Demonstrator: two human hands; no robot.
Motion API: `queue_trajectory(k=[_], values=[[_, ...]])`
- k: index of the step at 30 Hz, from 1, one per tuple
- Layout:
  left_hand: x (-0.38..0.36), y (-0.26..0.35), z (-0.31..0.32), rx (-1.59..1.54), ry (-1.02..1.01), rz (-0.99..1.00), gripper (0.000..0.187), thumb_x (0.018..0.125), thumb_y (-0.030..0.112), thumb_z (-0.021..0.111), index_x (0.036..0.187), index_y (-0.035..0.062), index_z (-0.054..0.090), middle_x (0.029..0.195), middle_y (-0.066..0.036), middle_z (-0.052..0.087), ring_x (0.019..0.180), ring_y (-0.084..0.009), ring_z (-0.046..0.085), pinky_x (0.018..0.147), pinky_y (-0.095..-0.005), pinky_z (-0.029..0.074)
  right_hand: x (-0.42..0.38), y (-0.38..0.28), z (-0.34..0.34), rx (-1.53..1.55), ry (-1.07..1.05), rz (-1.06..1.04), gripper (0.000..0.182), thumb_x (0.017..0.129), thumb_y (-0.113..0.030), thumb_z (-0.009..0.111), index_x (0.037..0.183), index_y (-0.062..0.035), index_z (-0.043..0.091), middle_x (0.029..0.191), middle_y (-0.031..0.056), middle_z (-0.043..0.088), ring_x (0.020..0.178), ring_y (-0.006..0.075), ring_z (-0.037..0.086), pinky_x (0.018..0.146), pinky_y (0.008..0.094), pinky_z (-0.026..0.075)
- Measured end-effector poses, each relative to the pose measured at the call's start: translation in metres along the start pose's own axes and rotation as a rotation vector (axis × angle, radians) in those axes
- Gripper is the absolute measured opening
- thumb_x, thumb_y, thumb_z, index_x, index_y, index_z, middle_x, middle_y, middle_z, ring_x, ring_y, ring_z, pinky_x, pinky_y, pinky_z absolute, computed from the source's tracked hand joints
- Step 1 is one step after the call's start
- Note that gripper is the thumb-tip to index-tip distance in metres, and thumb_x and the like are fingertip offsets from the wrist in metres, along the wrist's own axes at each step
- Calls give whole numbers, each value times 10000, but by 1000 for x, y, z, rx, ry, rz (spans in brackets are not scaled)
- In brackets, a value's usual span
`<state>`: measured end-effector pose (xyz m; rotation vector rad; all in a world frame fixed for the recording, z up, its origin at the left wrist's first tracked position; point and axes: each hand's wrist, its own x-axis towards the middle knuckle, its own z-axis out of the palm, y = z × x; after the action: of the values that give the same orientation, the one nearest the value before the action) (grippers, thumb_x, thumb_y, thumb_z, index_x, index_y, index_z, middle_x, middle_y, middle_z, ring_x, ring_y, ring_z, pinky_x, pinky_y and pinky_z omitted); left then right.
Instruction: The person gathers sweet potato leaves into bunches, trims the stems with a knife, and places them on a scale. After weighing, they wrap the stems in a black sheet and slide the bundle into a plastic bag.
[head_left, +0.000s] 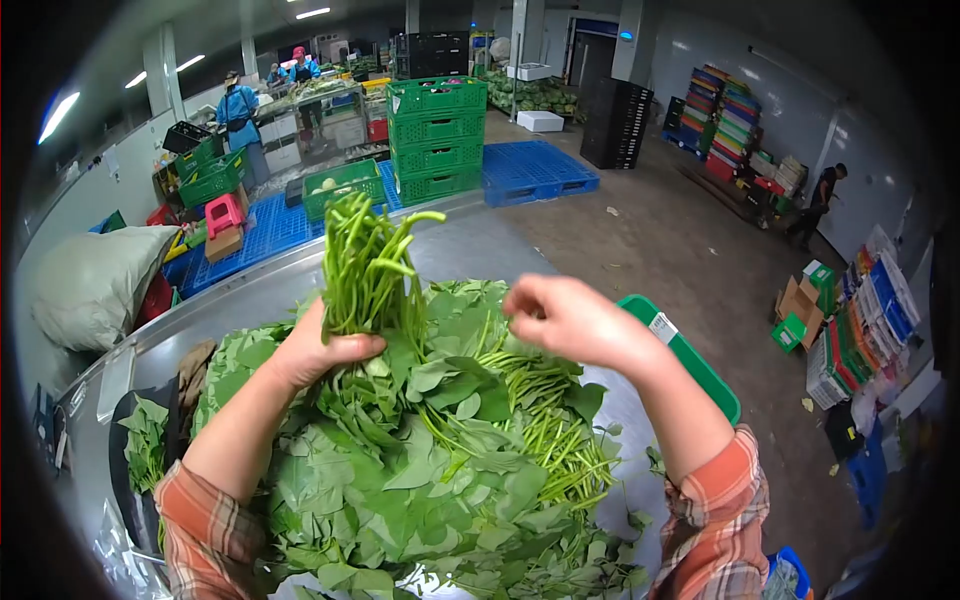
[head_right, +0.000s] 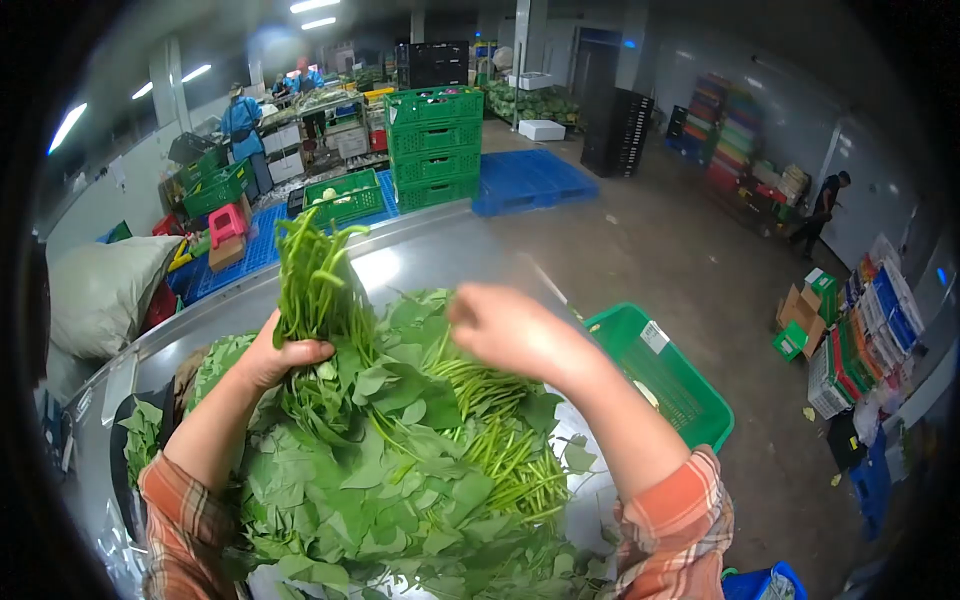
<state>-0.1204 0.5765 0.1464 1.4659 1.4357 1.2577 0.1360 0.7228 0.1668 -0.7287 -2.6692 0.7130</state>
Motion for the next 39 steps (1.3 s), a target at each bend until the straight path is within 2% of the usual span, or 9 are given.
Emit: queue_trajectory(k=[9, 12, 13, 17, 20, 23, 26, 30, 39], values=[[-60, 16, -1, 121, 17, 50, 740, 626, 157, 806, 1262, 56, 441, 1196, -73, 537, 1112, -195, 503, 976, -365, 396, -19, -86, 73, 300, 14, -335, 696, 913, -373, 443, 1353, 107, 200, 1386, 322, 245, 1330, 393, 209, 1106, 404, 181], [-110, 26, 6, 979, 184, 512, 638, 825, 357, 618, 1339, 76, 366, 1340, -128, 413, 1259, -229, 361, 1079, -375, 251, -46, -161, 108, 613, 103, -448, 759, 915, -389, 438, 1389, 84, 81, 1406, 356, 121, 1341, 435, 123, 1110, 437, 141], [-132, 48, 8, 936, 275, 332, 591, 880, 379, 499, 1359, 72, 339, 1365, -139, 381, 1274, -243, 340, 1096, -378, 206, -66, -183, 119, 538, 140, -506, 816, 909, -438, 425, 1389, 80, 15, 1418, 345, 63, 1349, 428, 83, 1111, 439, 124], [-215, 82, 12, -807, 285, 204, 563, 960, 403, 227, 1384, 36, 278, 1367, -138, 396, 1240, -208, 390, 1098, -357, 194, -124, -251, 130, 494, 80, -628, 1033, 840, -635, 400, 1370, 93, -106, 1442, 312, -33, 1361, 414, 12, 1113, 419, 99], [-290, 67, -15, -175, 248, 217, 567, 878, 292, 480, 1353, 32, 312, 1265, -112, 484, 1138, -170, 476, 1048, -332, 275, -153, -280, 135, 678, -219, -629, 1019, 834, -524, 514, 1361, 127, -66, 1428, 339, 6, 1348, 432, 79, 1111, 413, 132], [-354, 69, -20, 589, 258, -66, 765, 743, 239, 705, 1350, 12, 300, 1183, -97, 523, 1069, -181, 504, 960, -328, 383, -161, -284, 126, 632, -419, -590, 866, 790, -389, 630, 1344, 118, 199, 1295, 330, 368, 1156, 390, 454, 974, 367, 388], [-401, 70, -17, -135, 121, -425, 518, 653, 125, 727, 1119, -2, 541, 1028, -95, 612, 946, -219, 588, 862, -345, 449, -172, -238, 152, 571, -354, -542, 333, 814, -189, 604, 1107, -31, 588, 1015, 144, 609, 933, 286, 590, 799, 346, 472], [-471, 27, -9, -544, -94, -688, 736, 569, 11, 758, 1229, -27, 434, 1023, -170, 605, 940, -286, 612, 857, -390, 480, -257, -156, 204, 149, -593, -18, 277, 753, -227, 681, 899, -17, 573, 863, 132, 569, 823, 312, 561, 722, 376, 457], [-550, -28, 62, -1260, -124, -694, 767, 651, 162, 593, 1337, -32, 312, 1093, -235, 556, 1005, -306, 568, 910, -394, 449, -366, -141, 275, 45, -531, -135, 248, 790, -200, 630, 960, -35, 556, 878, 159, 544, 807, 323, 559, 706, 406, 455]])
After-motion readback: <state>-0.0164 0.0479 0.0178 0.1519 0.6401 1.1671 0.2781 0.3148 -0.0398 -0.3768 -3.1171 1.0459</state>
